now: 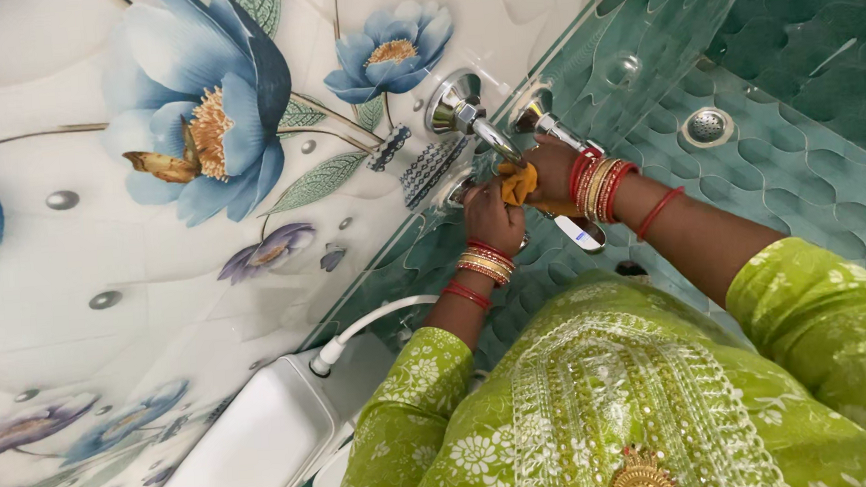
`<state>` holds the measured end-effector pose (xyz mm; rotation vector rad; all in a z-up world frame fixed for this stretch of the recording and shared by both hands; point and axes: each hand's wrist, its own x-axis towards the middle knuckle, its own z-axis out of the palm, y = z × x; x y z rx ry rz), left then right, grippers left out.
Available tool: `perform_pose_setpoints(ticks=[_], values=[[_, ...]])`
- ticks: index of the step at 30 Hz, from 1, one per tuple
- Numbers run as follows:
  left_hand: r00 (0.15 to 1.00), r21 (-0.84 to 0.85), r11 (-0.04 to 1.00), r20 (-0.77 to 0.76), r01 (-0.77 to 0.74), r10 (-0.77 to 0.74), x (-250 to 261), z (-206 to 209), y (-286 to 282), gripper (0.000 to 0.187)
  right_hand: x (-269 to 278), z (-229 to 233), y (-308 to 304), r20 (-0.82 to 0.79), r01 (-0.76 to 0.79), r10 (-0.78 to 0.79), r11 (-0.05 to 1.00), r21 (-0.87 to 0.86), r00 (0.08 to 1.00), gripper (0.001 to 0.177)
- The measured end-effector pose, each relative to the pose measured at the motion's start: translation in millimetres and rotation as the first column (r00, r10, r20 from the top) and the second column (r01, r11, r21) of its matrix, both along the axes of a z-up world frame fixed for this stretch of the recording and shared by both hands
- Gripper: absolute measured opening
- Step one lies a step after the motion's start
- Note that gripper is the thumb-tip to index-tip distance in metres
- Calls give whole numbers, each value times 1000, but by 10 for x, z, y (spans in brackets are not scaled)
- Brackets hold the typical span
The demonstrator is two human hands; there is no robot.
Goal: The person wipes a bathroom faucet and the surrounding wall tiles with a cloth.
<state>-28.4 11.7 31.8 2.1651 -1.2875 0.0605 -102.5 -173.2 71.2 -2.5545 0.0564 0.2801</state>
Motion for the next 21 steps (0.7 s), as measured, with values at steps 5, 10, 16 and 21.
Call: perform_pose_setpoints(ticks=[5, 10, 16, 21], values=[[1000, -33, 999, 26, -2, 3, -7, 4, -27, 45, -156, -183, 181, 340, 195, -238, 968, 156, 910, 45], [1000, -47, 999, 11, 6, -6, -49, 170, -10, 40, -298, -263, 319, 425, 314, -356, 935, 167, 833, 45], [999, -64, 997, -16, 34, -35, -76, 293, -38, 35, -603, 37, 271, 627, 302, -260, 953, 41, 734, 56], [998, -102, 993, 4, 60, -59, -55, 292, -30, 31, -552, 307, 194, 584, 385, -405, 908, 165, 704, 62]])
